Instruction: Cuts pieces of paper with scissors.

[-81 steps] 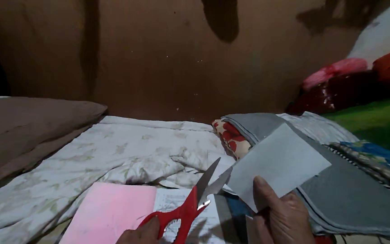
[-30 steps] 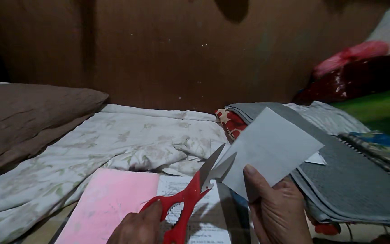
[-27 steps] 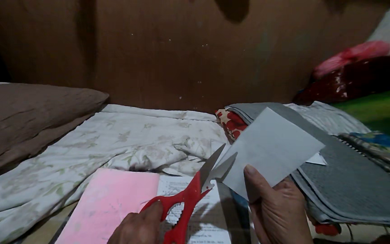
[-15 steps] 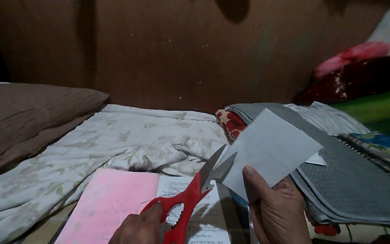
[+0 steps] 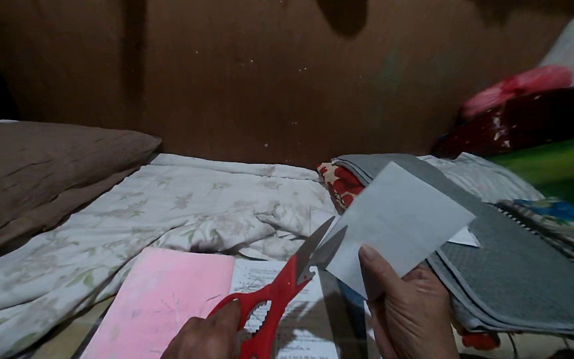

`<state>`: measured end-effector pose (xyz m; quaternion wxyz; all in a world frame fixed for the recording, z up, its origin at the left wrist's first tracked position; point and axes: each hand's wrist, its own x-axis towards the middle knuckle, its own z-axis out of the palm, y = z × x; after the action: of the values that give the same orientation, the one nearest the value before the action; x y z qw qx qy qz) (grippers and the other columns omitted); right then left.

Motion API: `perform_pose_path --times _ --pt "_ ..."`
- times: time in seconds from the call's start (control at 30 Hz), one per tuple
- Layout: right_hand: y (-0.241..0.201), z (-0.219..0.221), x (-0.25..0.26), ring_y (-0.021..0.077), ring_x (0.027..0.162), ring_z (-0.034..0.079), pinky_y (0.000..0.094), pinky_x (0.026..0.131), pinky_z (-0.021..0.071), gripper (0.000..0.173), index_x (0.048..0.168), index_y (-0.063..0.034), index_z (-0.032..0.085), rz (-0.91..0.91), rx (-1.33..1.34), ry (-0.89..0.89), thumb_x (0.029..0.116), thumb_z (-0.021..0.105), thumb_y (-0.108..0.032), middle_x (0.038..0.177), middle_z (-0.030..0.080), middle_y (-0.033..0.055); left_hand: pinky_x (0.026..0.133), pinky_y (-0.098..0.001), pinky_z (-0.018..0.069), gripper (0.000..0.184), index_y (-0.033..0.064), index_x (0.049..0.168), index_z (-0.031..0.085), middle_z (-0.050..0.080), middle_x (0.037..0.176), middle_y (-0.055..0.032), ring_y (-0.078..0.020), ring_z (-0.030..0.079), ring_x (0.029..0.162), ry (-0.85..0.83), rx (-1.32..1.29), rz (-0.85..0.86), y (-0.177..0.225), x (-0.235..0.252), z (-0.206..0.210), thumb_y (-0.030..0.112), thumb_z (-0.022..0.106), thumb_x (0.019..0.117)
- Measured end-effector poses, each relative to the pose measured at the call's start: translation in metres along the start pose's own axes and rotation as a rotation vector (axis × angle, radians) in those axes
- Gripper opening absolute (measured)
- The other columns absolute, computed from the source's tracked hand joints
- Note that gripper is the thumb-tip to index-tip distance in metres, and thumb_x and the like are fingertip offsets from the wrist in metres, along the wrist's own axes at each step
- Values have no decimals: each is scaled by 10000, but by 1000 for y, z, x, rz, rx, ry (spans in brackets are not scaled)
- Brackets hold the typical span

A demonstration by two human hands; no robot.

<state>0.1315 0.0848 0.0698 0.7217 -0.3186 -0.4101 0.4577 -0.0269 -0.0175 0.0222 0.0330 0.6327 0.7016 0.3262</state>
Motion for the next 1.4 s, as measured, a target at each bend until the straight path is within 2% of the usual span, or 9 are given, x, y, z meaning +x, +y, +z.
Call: perform_pose_path --times 0.53,1.03,1.27,1.4 --pt "-2 2 -1 51 666 721 206 642 626 198 948 -1 596 8 -7 6 903 568 190 737 725 -3 609 -596 544 224 -125 936 692 695 757 -273 -466 704 683 16 -19 17 1 -2 7 95 683 899" --pt "-1 0 2 44 672 718 202 647 623 199 971 1 595 6 -42 15 892 590 183 749 722 -11 560 -566 516 228 -104 802 670 655 668 -257 -429 677 611 -2 -69 42 3 -2 11 102 675 899" --pt "-2 -1 0 55 653 720 203 626 622 205 922 -6 601 20 -22 -6 887 586 196 727 728 -1 556 -557 514 232 -96 811 663 651 661 -241 -418 665 596 -15 -82 32 2 -1 11 119 696 890" --pt "-2 0 -1 52 659 721 203 633 623 215 937 -9 601 26 -37 -42 881 587 198 734 729 -5 563 -558 514 231 -97 827 669 652 667 -240 -416 667 607 -22 -90 24 1 -1 9 127 700 878"
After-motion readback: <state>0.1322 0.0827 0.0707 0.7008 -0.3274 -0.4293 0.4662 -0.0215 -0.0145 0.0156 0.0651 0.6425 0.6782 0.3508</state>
